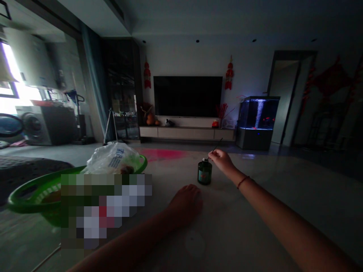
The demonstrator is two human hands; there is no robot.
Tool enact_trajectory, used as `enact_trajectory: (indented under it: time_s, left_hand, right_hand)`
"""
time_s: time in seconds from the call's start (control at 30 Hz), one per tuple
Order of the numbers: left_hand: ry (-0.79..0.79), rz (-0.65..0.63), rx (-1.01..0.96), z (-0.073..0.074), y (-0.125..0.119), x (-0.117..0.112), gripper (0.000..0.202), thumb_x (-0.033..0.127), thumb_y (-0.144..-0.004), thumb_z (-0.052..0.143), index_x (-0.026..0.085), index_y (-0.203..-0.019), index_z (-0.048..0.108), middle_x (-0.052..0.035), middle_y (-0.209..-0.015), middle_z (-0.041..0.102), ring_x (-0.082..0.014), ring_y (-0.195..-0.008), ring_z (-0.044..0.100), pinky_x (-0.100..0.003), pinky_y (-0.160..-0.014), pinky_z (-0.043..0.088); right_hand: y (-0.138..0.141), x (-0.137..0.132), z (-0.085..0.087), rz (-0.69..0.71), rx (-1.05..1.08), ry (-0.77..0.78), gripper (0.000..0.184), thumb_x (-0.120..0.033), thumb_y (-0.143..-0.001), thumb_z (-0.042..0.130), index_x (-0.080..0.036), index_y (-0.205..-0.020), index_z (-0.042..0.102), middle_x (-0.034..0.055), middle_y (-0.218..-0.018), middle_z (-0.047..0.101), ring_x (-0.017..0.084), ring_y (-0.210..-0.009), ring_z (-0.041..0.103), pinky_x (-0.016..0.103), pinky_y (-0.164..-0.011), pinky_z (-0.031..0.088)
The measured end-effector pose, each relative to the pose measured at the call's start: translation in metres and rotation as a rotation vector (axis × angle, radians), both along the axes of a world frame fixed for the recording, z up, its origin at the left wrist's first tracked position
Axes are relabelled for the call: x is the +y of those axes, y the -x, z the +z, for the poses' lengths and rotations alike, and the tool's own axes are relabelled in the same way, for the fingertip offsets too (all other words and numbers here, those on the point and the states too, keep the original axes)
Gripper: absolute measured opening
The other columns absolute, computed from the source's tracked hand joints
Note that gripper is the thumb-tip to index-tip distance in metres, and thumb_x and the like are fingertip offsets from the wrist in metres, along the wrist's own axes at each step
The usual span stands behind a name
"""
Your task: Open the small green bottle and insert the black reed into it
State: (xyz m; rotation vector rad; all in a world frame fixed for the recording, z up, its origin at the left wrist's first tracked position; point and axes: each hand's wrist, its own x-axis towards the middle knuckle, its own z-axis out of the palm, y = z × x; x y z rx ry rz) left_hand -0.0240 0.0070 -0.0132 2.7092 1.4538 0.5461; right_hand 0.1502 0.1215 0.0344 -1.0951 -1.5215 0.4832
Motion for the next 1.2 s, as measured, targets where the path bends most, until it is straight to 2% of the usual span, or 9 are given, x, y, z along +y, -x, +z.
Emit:
enact_trajectory:
  time_s: [0.17, 0.27, 0.57, 0.77, 0.87, 0.93, 1.0, 1.1, 1.2]
  left_hand:
    - [-0.005, 0.004, 0.006, -0.002, -0.001, 0.0, 0.03, 0.031, -0.081, 0.038, 0.016, -0.106, 0.048, -0.0072, -0.111, 0.052, -0.0196, -0.104, 0.046, -0.034, -0.092, 0.033]
    - [-0.007, 0.002, -0.007, -0.001, 0.0, 0.0, 0.031, 0.031, -0.081, 0.038, 0.016, -0.106, 0.048, -0.0075, -0.11, 0.052, -0.0194, -0.102, 0.047, -0.033, -0.091, 0.034]
    - [0.02, 0.001, 0.003, 0.004, -0.001, -0.002, 0.029, 0.031, -0.081, 0.039, 0.017, -0.104, 0.049, -0.0075, -0.108, 0.052, -0.02, -0.099, 0.047, -0.033, -0.088, 0.036]
    - [0.01, -0.002, 0.017, 0.001, -0.001, -0.001, 0.029, 0.03, -0.082, 0.038, 0.016, -0.104, 0.049, -0.0079, -0.109, 0.052, -0.0204, -0.101, 0.046, -0.034, -0.09, 0.035]
    - [0.007, -0.001, 0.015, 0.002, 0.0, -0.002, 0.029, 0.03, -0.081, 0.038, 0.015, -0.105, 0.048, -0.0077, -0.109, 0.052, -0.0197, -0.101, 0.047, -0.033, -0.09, 0.035]
    - [-0.009, 0.0, 0.015, 0.002, 0.0, -0.002, 0.028, 0.03, -0.081, 0.039, 0.015, -0.103, 0.048, -0.0077, -0.107, 0.052, -0.0194, -0.099, 0.047, -0.032, -0.089, 0.036]
    - [-0.02, -0.006, 0.023, 0.003, 0.0, -0.003, 0.027, 0.029, -0.081, 0.038, 0.015, -0.102, 0.049, -0.0077, -0.105, 0.053, -0.0191, -0.098, 0.048, -0.032, -0.088, 0.037]
    - [-0.003, -0.002, 0.036, 0.004, -0.001, -0.004, 0.028, 0.029, -0.081, 0.038, 0.015, -0.102, 0.049, -0.0083, -0.106, 0.053, -0.0196, -0.099, 0.048, -0.032, -0.088, 0.036]
    - [-0.013, -0.001, 0.024, 0.004, -0.002, -0.005, 0.029, 0.029, -0.081, 0.039, 0.014, -0.104, 0.048, -0.0089, -0.107, 0.053, -0.02, -0.1, 0.047, -0.033, -0.089, 0.035]
  right_hand:
    - [0.003, -0.007, 0.002, 0.236, 0.11, 0.1, 0.021, -0.031, -0.058, 0.059, -0.015, -0.072, 0.057, 0.0031, -0.07, 0.062, 0.013, -0.066, 0.057, 0.026, -0.063, 0.042]
    - [0.006, -0.008, -0.001, 0.317, 0.156, 0.134, 0.021, -0.029, -0.057, 0.06, -0.014, -0.071, 0.058, 0.003, -0.07, 0.062, 0.013, -0.066, 0.057, 0.026, -0.065, 0.042]
    - [0.01, -0.005, -0.009, 0.323, 0.182, 0.094, 0.023, -0.03, -0.058, 0.061, -0.013, -0.073, 0.061, 0.0065, -0.076, 0.065, 0.015, -0.074, 0.059, 0.029, -0.072, 0.043]
    - [0.006, -0.013, -0.005, 0.308, 0.16, 0.139, 0.032, -0.034, -0.065, 0.056, -0.013, -0.088, 0.057, 0.0083, -0.087, 0.065, 0.016, -0.083, 0.06, 0.03, -0.077, 0.043]
    - [0.004, -0.016, -0.021, 0.259, 0.117, 0.154, 0.043, -0.038, -0.063, 0.06, -0.014, -0.098, 0.051, 0.0109, -0.096, 0.061, 0.018, -0.09, 0.058, 0.031, -0.079, 0.043]
    - [0.003, -0.016, -0.041, 0.172, 0.08, 0.136, 0.055, -0.036, -0.057, 0.066, -0.015, -0.104, 0.046, 0.0119, -0.103, 0.058, 0.02, -0.096, 0.055, 0.033, -0.08, 0.043]
    - [0.003, -0.016, -0.061, 0.137, 0.03, 0.106, 0.065, -0.034, -0.052, 0.07, -0.016, -0.107, 0.041, 0.0107, -0.101, 0.058, 0.021, -0.095, 0.056, 0.035, -0.08, 0.043]
    - [0.003, -0.015, -0.08, 0.271, -0.025, 0.122, 0.058, -0.031, -0.054, 0.07, -0.017, -0.101, 0.041, 0.0081, -0.094, 0.061, 0.02, -0.086, 0.06, 0.036, -0.076, 0.046]
    - [0.001, -0.012, -0.082, 0.329, -0.027, 0.115, 0.049, -0.027, -0.058, 0.069, -0.017, -0.098, 0.042, 0.0089, -0.096, 0.061, 0.018, -0.087, 0.06, 0.035, -0.077, 0.046]
